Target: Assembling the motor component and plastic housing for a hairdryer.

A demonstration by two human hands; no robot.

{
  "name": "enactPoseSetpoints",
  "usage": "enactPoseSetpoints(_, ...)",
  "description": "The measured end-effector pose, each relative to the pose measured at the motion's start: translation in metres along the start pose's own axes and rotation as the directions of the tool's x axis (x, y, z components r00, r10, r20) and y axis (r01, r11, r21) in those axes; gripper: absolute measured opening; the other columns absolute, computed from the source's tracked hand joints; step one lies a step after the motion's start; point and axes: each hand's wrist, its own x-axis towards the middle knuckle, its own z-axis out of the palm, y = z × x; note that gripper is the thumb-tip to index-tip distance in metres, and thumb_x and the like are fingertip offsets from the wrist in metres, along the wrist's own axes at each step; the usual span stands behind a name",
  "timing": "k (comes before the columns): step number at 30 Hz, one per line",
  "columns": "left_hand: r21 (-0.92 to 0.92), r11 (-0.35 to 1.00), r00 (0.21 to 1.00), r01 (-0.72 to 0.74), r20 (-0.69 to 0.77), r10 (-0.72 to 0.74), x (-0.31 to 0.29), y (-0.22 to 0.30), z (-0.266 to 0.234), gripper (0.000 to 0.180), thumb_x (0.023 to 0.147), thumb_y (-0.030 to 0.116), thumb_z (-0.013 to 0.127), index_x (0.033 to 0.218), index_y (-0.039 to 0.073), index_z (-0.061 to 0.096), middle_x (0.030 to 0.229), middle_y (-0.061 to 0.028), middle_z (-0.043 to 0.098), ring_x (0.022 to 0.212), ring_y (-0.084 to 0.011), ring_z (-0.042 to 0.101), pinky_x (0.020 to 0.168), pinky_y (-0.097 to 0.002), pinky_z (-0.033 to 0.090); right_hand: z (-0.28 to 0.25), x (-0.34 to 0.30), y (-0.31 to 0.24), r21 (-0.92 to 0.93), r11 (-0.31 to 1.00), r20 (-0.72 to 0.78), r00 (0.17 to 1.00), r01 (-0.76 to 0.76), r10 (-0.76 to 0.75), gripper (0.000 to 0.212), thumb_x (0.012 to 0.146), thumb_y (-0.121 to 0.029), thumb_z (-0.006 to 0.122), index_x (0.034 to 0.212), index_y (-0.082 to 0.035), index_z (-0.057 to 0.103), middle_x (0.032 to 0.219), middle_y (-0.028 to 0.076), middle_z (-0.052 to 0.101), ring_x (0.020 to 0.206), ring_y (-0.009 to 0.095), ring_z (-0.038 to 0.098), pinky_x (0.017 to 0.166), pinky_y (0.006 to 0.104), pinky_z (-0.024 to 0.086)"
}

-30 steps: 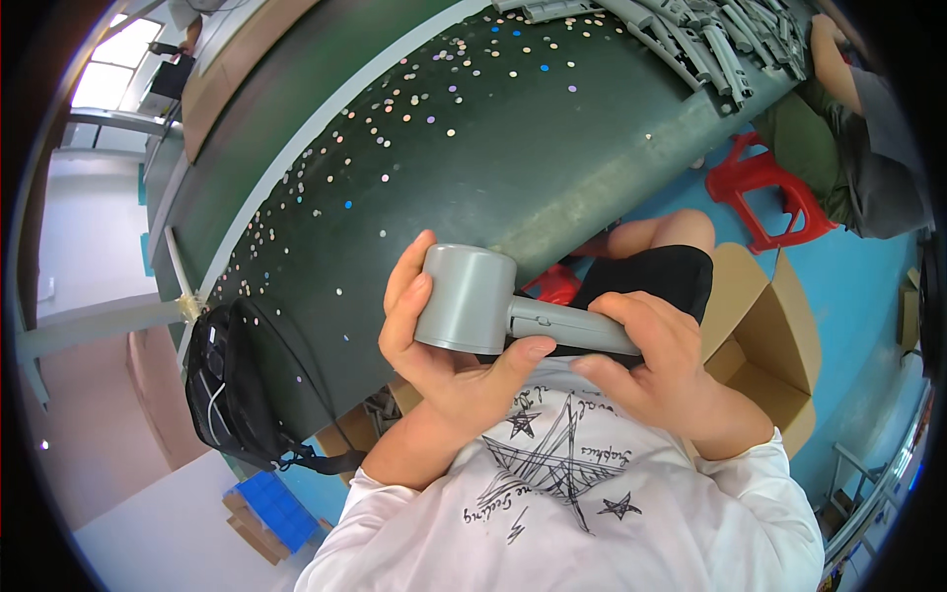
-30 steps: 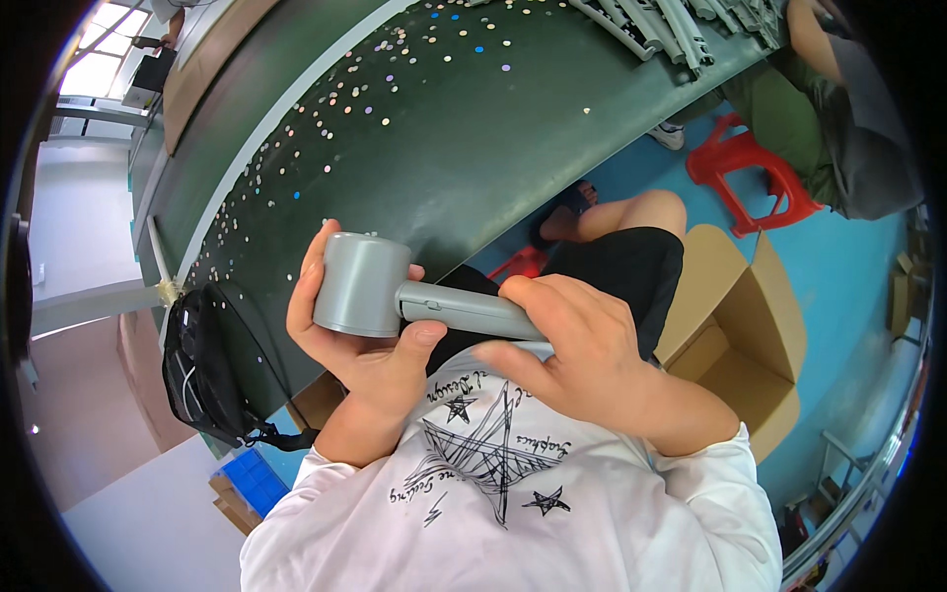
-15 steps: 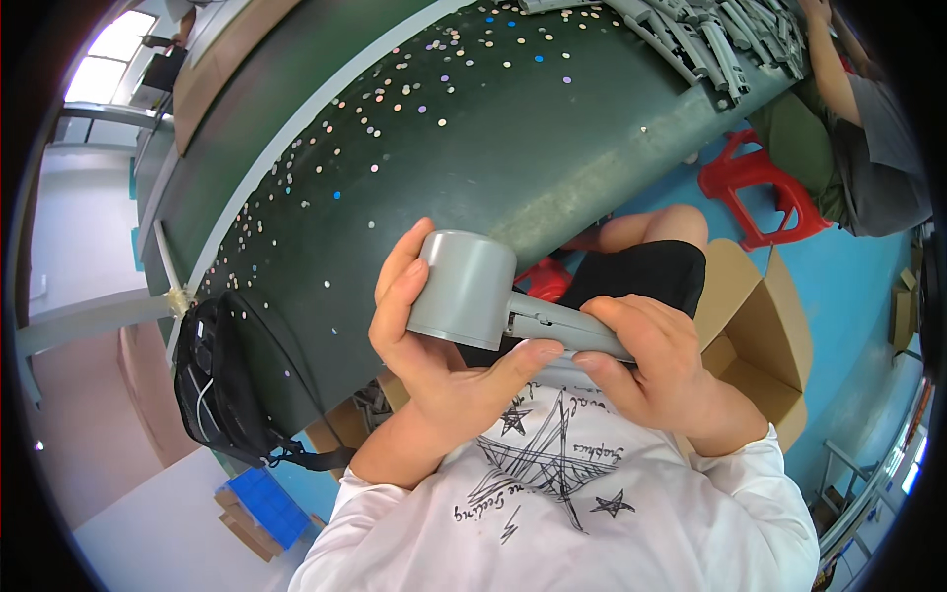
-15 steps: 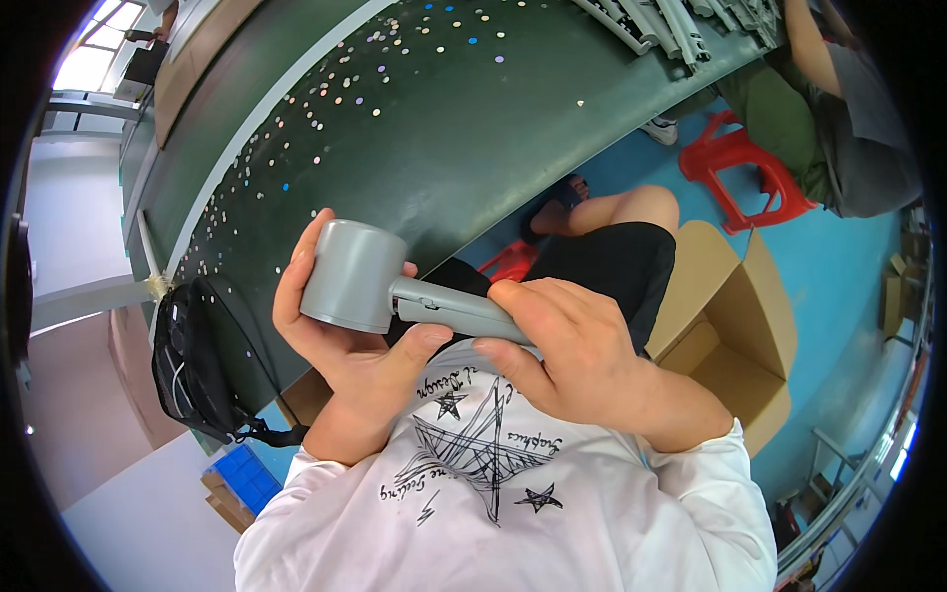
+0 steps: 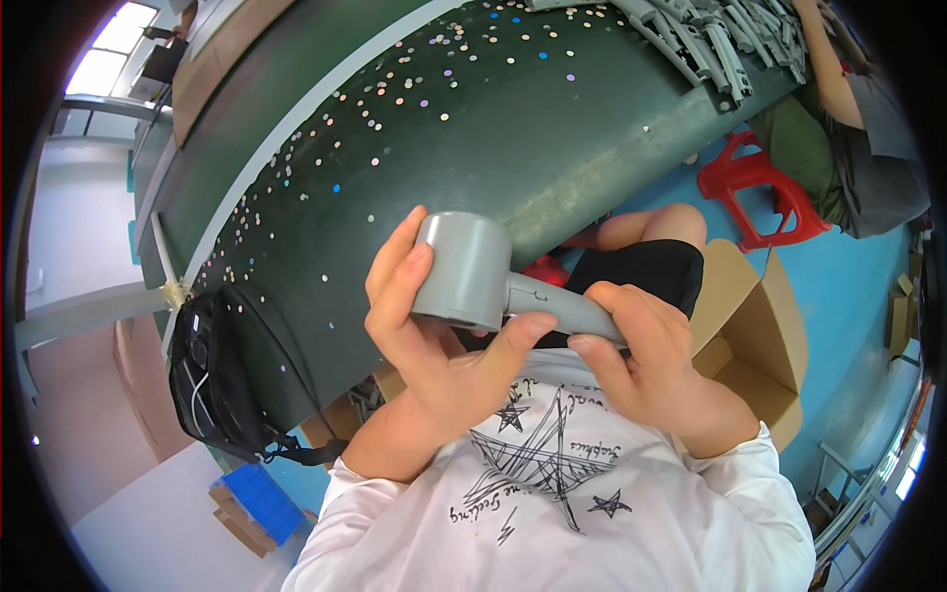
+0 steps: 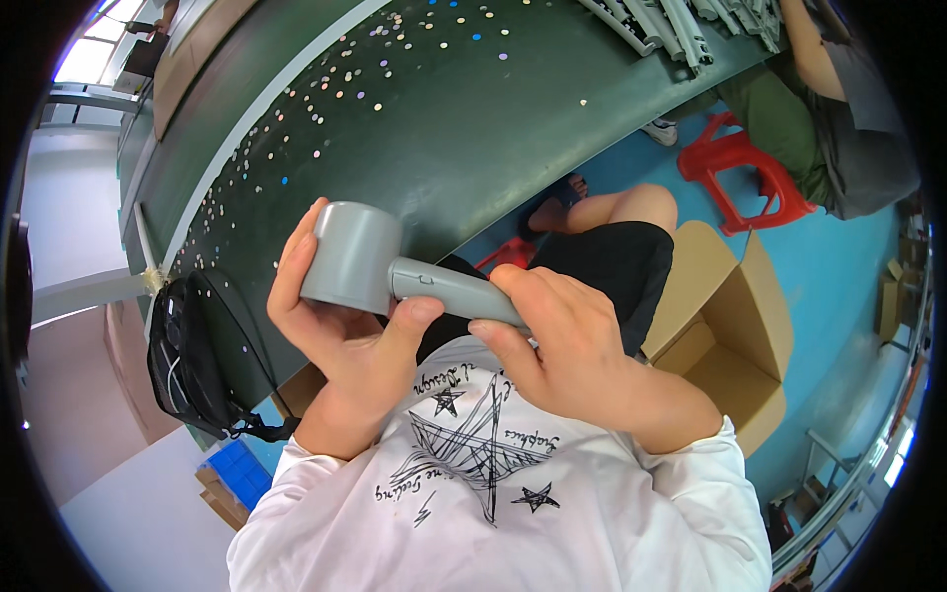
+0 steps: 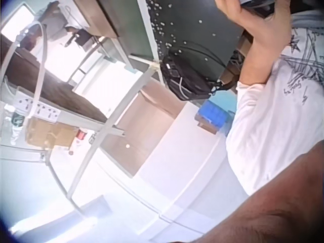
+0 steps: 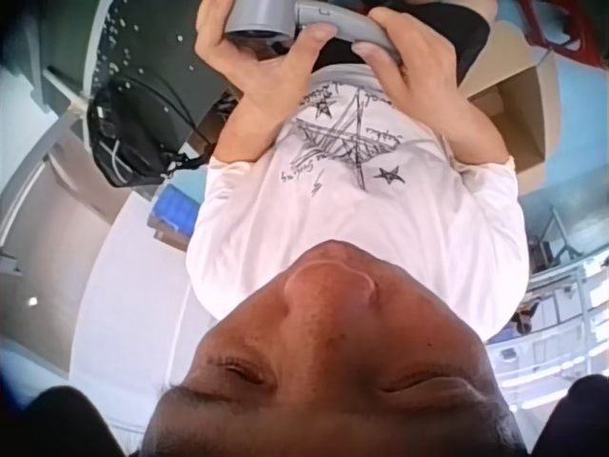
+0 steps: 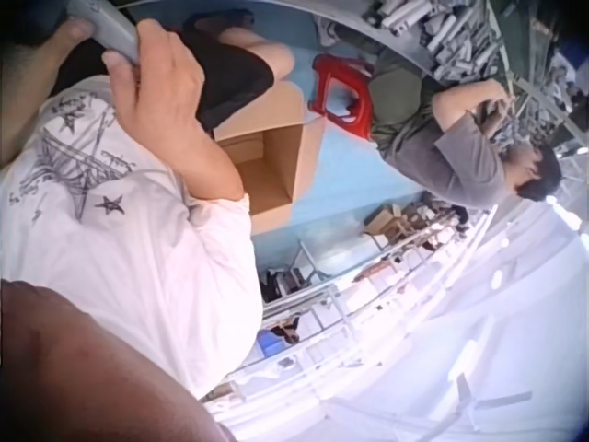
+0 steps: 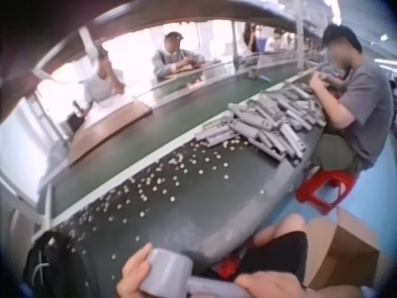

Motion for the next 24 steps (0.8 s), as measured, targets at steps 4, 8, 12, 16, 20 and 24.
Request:
enactPoseSetpoints(4,-0.020,0.992,0.992,0.121,-0.026,-0.121,-0.006,-0.005,0.006,0.093,0.068,0.020,0.089,0.138,0.004,0.030,0.142,-0.0258,0.032,0.118,-0.0291,0.050,0.091,-0.0369,0.050,0.003,0.000,0.005,0.030,0.997,-0.037,0.997,-0.072,0.073,0.031,0.080,-0.013,0.073,0.101,0.003,0.058,0.071,0.012,0.057,0.055,0.026,0.055,0.051,0.0341,0.045)
enactPoseSetpoints(8,0.107,0.949,0.942,0.296,0.129,-0.308,0.001,-0.005,-0.003,0.095,0.066,0.020,0.090,0.138,0.005,0.030,0.144,-0.0222,0.032,0.122,-0.0301,0.048,0.092,-0.0373,0.050,-0.010,0.002,0.008,0.125,0.954,0.174,0.953,-0.272,0.249,0.027,0.086,-0.018,0.070,0.103,0.000,0.059,0.071,0.011,0.057,0.055,0.023,0.055,0.051,0.0322,0.045)
enactPoseSetpoints(12,0.008,0.926,0.904,0.379,0.213,-0.372,0.005,0.000,-0.010,0.095,0.065,0.018,0.090,0.139,0.007,0.032,0.143,-0.0163,0.034,0.121,-0.0272,0.050,0.087,-0.0343,0.052,-0.009,-0.004,0.012,0.390,0.754,0.298,0.848,-0.528,0.439,0.026,0.089,-0.020,0.068,0.105,-0.001,0.060,0.071,0.009,0.059,0.058,0.016,0.056,0.054,0.0283,0.045)
enactPoseSetpoints(16,0.162,0.898,0.865,0.408,0.247,-0.437,0.008,0.006,-0.010,0.097,0.066,0.018,0.089,0.142,0.008,0.031,0.142,-0.0124,0.036,0.119,-0.0232,0.052,0.080,-0.0303,0.055,-0.011,-0.005,0.003,0.320,0.767,0.299,0.827,-0.557,0.476,0.028,0.089,-0.019,0.069,0.107,-0.001,0.059,0.075,0.008,0.061,0.062,0.013,0.056,0.057,0.0268,0.045)
enactPoseSetpoints(20,0.160,0.921,0.898,0.355,0.216,-0.384,0.008,0.008,-0.007,0.098,0.066,0.019,0.089,0.143,0.005,0.029,0.144,-0.0139,0.035,0.121,-0.0243,0.051,0.087,-0.0332,0.053,-0.010,-0.005,0.005,0.196,0.876,0.245,0.887,-0.442,0.392,0.031,0.088,-0.017,0.071,0.111,-0.001,0.059,0.080,0.010,0.063,0.065,0.014,0.058,0.059,0.0268,0.046)
enactPoseSetpoints(24,0.188,0.952,0.926,0.241,0.249,-0.283,0.010,0.009,-0.010,0.100,0.067,0.018,0.089,0.143,0.002,0.027,0.145,-0.0154,0.033,0.123,-0.0259,0.049,0.098,-0.0377,0.048,-0.011,-0.004,0.005,0.213,0.894,0.271,0.903,-0.394,0.334,0.029,0.089,-0.016,0.069,0.111,0.000,0.059,0.080,0.009,0.063,0.065,0.014,0.058,0.059,0.0264,0.046)
